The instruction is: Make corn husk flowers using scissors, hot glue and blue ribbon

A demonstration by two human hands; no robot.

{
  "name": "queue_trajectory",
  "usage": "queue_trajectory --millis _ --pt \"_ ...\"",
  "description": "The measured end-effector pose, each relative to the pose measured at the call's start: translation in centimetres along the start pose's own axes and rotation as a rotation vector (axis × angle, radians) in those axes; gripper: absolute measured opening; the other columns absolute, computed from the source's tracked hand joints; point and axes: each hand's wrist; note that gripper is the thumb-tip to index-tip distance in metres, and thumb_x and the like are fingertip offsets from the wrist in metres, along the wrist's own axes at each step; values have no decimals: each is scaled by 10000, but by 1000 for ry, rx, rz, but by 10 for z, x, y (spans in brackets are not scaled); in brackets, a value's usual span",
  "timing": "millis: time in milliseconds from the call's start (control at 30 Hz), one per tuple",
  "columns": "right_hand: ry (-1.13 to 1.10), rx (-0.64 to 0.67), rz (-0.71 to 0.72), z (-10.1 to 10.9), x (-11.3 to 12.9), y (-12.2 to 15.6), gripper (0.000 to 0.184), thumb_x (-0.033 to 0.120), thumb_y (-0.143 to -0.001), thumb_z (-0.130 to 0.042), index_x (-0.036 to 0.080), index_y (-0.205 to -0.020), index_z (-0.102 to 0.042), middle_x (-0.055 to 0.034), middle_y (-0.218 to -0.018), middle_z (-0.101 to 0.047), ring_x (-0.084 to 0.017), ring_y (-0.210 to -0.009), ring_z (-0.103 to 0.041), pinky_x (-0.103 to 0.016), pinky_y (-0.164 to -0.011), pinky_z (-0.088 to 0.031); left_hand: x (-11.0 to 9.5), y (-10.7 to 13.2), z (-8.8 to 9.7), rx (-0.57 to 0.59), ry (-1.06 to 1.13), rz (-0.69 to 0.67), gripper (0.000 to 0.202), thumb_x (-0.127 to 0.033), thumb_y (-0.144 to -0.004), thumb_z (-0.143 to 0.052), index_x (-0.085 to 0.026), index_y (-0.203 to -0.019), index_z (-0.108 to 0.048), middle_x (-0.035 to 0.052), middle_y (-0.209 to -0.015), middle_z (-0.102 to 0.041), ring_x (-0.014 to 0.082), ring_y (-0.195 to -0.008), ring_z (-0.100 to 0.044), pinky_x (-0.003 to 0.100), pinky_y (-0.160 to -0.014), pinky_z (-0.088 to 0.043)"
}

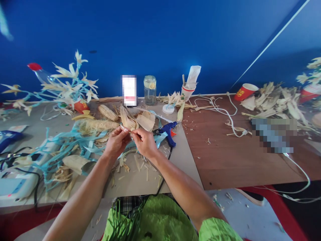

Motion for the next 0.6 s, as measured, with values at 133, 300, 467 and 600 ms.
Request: queue_trajectory --millis 133,300,467,600 --pt "63 11 29 0 0 1 193 278 -846 -505 175 -778 -653 -28 -683 -640 -141 -651 -569 -240 -626 -436 3 -1 1 -18 -27 -27 336 -307 -629 -772 -149 -561 -483 -78 -457 -372 26 -418 -324 176 -444 -260" --pt "89 9 43 0 1 1 185 273 -847 -513 179 -783 -660 -35 -707 -659 -148 -660 -576 -248 -636 -436 5 -3 3 -43 -88 -55 336 -306 -642 -760 -156 -569 -469 -71 -474 -391 34 -429 -348 186 -454 -266" --pt "132 1 77 1 1 0 180 265 -851 -511 186 -800 -665 -42 -737 -674 -153 -666 -588 -257 -663 -436 5 -2 2 -40 -116 -68 374 -320 -655 -750 -153 -529 -441 -70 -461 -352 36 -431 -320 192 -455 -258" --pt "171 -14 113 1 0 0 166 237 -839 -512 191 -770 -657 -47 -738 -675 -160 -692 -600 -267 -695 -429 5 -1 2 -22 -91 -32 407 -358 -660 -744 -148 -502 -433 -61 -463 -348 42 -437 -316 196 -456 -268"
Point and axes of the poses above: each hand's wrist, its own y-axis away from the middle knuckle, its own z-axis out of the back of the hand, x = y × z
